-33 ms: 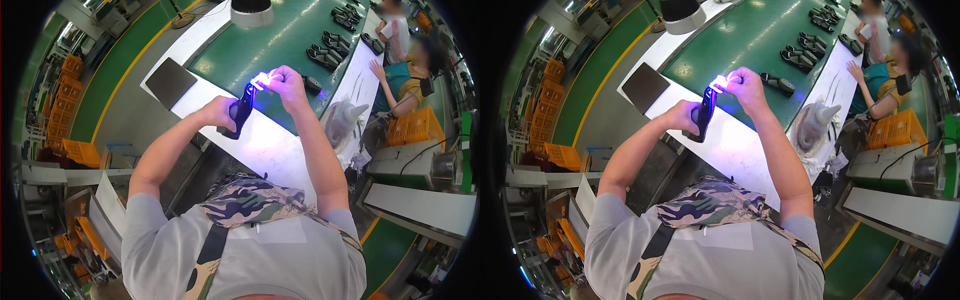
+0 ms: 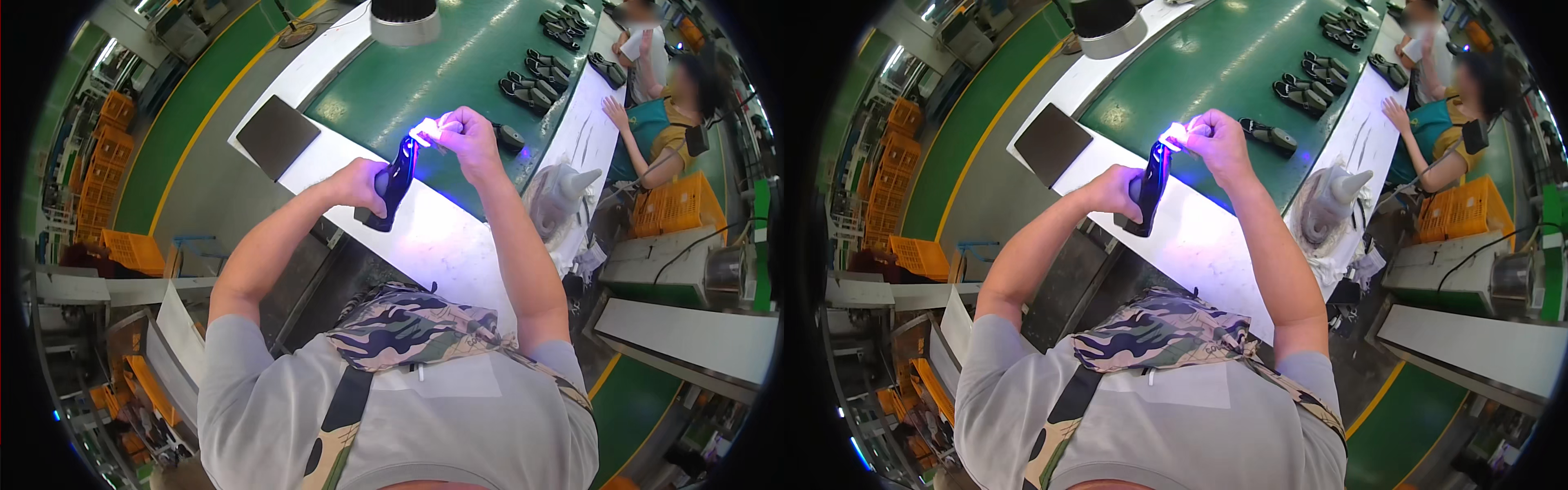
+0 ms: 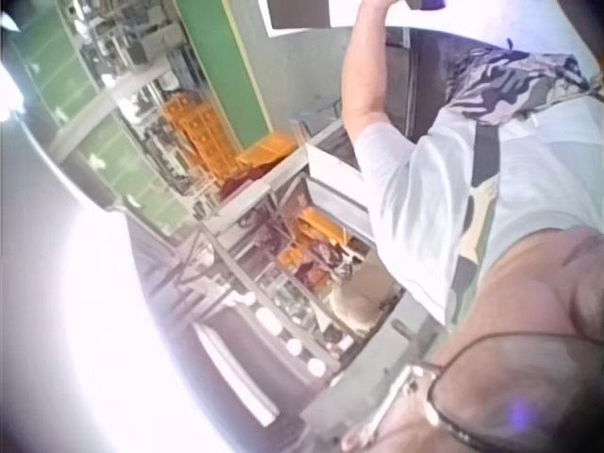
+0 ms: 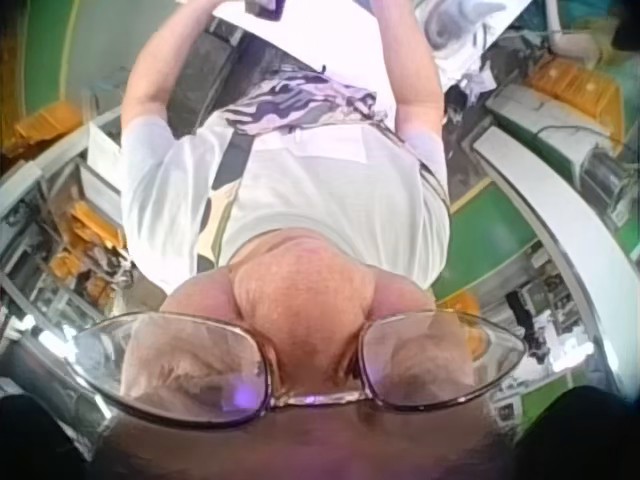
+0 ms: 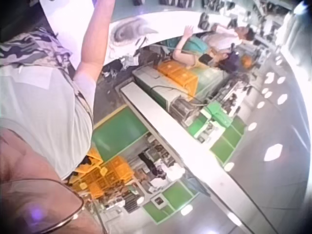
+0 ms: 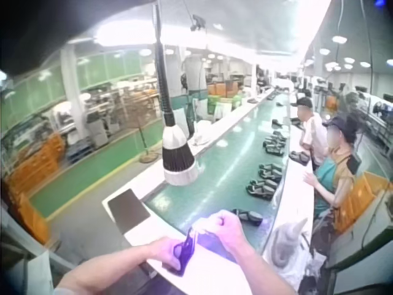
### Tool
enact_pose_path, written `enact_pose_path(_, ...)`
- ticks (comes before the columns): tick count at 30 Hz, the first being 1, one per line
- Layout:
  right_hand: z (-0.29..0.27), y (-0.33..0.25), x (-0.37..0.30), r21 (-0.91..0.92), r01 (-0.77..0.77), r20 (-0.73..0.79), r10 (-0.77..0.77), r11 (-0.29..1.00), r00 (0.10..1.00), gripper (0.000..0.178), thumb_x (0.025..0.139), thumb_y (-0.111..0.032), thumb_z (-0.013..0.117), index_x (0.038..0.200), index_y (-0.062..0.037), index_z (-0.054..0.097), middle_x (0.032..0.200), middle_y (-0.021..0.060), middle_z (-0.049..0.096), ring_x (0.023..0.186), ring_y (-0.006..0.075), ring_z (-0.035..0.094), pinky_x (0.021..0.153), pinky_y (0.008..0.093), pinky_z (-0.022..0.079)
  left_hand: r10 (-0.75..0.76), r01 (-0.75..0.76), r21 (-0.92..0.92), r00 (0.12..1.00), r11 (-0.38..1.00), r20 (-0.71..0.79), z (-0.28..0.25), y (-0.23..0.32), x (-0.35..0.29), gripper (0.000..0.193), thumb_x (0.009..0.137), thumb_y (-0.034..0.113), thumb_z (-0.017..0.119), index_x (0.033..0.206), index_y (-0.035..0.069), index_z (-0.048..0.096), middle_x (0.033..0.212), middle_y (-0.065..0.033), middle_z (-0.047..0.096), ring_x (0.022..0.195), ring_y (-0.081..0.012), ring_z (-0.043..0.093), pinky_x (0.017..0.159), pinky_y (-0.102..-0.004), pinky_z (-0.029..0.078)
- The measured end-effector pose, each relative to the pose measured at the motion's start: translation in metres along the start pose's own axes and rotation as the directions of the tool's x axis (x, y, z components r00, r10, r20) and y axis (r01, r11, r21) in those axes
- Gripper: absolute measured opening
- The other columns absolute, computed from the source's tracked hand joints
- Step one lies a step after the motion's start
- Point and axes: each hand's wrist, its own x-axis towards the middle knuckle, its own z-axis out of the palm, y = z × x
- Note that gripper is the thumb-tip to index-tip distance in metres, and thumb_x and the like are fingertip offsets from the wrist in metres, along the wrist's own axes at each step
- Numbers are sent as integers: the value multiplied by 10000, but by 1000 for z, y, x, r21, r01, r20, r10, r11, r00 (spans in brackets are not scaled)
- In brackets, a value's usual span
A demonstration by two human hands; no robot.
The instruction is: Apply adhesive to the upper edges of shoes using a small applicator tool at a factory workstation.
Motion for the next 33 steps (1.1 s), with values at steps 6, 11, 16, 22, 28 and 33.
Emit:
enact_pose_path(6,-15,9,3,-137,25,-74,-35,990,997,184,778,29,729,814,-35,560,879,67,605,779,138,596,677,284,503,9,44,-311,986,949,167,5,2,18,568,539,113,873,1055,6,660,924,-36,697,848,-142,643,841,-300,515)
enact_pose_path(11,-21,18,3,-155,101,-18,-105,983,994,211,755,26,759,775,-33,558,866,65,624,816,125,603,756,280,521,15,98,-514,977,852,211,7,4,24,554,595,142,864,1087,23,641,962,-29,680,903,-153,630,886,-310,490)
enact_pose_path(16,-20,24,-2,-90,54,-4,-55,994,998,194,766,21,747,782,-32,561,884,76,629,848,143,618,773,288,523,42,148,-723,970,675,238,8,-8,28,503,654,119,836,1108,31,638,979,-29,675,891,-158,632,890,-318,493)
enact_pose_path(22,-19,39,-11,-52,-12,47,14,999,999,189,778,24,726,818,-37,551,927,86,619,898,172,623,805,316,533,19,185,-791,970,584,240,7,-9,28,578,680,184,797,1184,-1,582,1022,-77,678,932,-193,664,906,-331,515)
enact_pose_path(28,-14,49,-21,56,-63,88,58,996,994,202,769,31,729,816,-37,545,905,77,619,852,161,617,781,314,530,-3,155,-852,984,501,177,9,-15,25,597,712,255,777,1203,-16,571,1049,-110,673,927,-219,676,915,-364,528)
enact_pose_path(33,-7,45,-31,121,-196,126,181,973,975,245,786,17,755,798,-71,526,889,84,626,869,199,650,778,333,542,-21,170,-901,984,399,176,11,-28,22,491,800,258,756,1190,3,601,1079,-116,682,977,-220,672,935,-373,515)
